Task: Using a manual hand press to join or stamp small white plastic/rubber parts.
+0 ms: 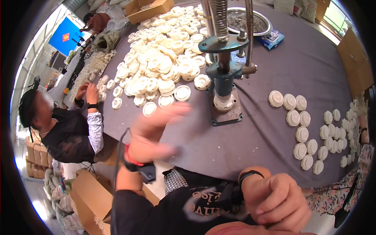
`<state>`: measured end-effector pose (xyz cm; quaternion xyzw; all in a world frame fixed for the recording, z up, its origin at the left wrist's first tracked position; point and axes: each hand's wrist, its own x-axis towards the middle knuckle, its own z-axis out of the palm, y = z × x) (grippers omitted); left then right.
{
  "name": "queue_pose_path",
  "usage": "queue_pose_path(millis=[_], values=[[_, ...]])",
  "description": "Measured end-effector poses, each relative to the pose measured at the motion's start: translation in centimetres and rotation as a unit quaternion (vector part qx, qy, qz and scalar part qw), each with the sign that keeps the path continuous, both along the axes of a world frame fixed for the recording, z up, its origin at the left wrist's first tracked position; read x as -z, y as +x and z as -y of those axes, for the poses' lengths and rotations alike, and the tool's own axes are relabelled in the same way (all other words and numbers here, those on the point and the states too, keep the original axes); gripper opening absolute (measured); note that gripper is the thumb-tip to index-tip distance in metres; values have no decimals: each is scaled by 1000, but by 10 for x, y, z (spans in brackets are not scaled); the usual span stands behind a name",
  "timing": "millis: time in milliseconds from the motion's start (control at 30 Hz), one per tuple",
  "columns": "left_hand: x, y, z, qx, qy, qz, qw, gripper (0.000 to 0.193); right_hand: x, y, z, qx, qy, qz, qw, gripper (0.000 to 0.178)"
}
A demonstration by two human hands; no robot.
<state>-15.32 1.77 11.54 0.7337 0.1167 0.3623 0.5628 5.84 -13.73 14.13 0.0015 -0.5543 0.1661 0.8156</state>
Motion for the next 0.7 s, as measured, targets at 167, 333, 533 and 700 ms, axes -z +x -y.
queue_pose_path(millis=[167, 333, 533, 700], values=[[16, 30, 17, -8, -264, -58, 963, 89, 9, -11, -31, 63, -6, -18, 998, 40], [-8, 47, 35, 125, -493, 165, 845, 102, 13, 21, -80, 134, -225, 23, 965, 19], [-4, 46, 34, 139, -501, 176, 836, 107, 22, 42, -103, 17, -322, 301, 898, 29], [-1, 42, 33, 162, -461, 180, 854, 105, 28, 35, -111, 20, -326, 388, 862, 21]])
